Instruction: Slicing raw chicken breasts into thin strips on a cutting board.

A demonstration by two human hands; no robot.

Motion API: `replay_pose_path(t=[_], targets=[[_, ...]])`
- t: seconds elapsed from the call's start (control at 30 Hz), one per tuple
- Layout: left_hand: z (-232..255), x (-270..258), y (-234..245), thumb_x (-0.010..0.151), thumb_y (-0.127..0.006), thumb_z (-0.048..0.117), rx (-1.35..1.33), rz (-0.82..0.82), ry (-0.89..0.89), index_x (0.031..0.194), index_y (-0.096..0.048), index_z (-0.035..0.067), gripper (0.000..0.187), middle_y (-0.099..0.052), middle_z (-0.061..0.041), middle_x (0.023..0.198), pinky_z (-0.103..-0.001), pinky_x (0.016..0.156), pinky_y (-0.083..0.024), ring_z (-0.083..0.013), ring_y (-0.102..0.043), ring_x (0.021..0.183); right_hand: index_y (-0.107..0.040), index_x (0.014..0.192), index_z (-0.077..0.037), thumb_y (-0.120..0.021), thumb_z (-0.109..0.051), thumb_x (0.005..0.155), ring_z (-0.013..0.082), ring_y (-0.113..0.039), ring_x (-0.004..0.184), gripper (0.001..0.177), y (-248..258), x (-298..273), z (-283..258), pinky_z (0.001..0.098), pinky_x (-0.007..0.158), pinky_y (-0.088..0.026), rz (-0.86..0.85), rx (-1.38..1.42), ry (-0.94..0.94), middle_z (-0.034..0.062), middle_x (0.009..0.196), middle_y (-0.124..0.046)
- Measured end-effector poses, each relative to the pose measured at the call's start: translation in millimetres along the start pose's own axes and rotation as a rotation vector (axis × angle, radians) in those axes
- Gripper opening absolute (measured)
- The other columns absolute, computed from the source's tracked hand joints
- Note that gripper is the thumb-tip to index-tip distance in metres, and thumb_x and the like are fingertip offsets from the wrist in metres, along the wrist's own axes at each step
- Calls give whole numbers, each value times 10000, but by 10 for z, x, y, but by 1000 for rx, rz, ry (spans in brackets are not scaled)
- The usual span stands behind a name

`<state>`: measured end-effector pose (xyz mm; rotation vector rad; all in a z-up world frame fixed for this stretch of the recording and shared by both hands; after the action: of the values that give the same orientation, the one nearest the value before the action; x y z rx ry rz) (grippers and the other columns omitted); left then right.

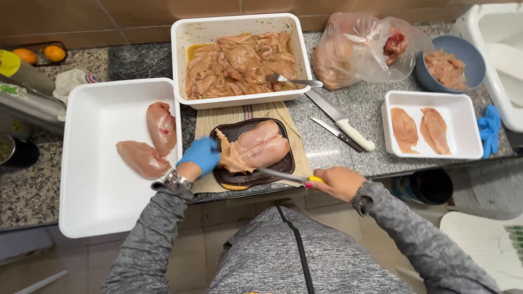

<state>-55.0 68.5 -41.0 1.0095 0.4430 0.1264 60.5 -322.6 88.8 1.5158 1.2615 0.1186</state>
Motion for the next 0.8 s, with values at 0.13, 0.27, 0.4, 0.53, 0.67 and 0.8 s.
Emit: replay_pose_path(t=[0.13,0.27,0.4,0.53,0.67,0.8], targets=[[366,253,148,862,-623,305,-741,221,-70,1130,-672,-12,417,-743,-223,1095,-412,894,-554,-365,-718,1045,-615,1013,-67,-548,-571,963,392,-704,758,510,-54,65,75,488,717,-535,69,114,-105,210,747,-684],[614,223,-167,727,-756,527,-302,-96,234,1233,-625,-67,791,-658,-336,1174,-439,902,-574,-445,-687,1107,-599,1023,-70,-541,-502,973,385,-679,739,439,-124,156,110,472,678,-519,270,307,-41,197,744,-666],[187,539,-948,769,-688,564,-172,-191,337,1178,-769,13,691,-721,-299,1147,-450,913,-590,-413,-698,1134,-579,981,-63,-536,-490,983,356,-679,716,429,-211,253,268,460,662,-518,295,363,8,174,725,-650],[201,422,-1119,798,-669,457,-551,-173,375,1165,-755,1,592,-721,-274,1105,-434,856,-577,-382,-696,1056,-578,986,-74,-526,-488,988,303,-675,673,417,-164,387,446,433,652,-515,214,403,40,143,683,-638],[359,226,-1312,837,-646,315,-1047,-151,397,1148,-737,-16,463,-720,-242,1049,-412,779,-559,-341,-693,951,-575,973,-55,-543,-467,998,248,-621,627,414,-48,465,627,404,621,-488,210,496,111,118,650,-597],[491,48,-1539,876,-627,172,-1530,-132,382,1131,-720,-34,340,-719,-210,992,-391,703,-540,-301,-689,847,-559,973,-47,-533,-455,999,238,-581,582,409,146,479,760,411,588,-471,134,550,59,124,616,-559]])
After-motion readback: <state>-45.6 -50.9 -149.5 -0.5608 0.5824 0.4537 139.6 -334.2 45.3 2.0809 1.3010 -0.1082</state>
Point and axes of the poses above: each hand's wrist, its own x-axis towards the middle knuckle, its own y-axis out of the back of the hand, z = x × y, the point moved 1 cm from there along x, towards the middle knuckle
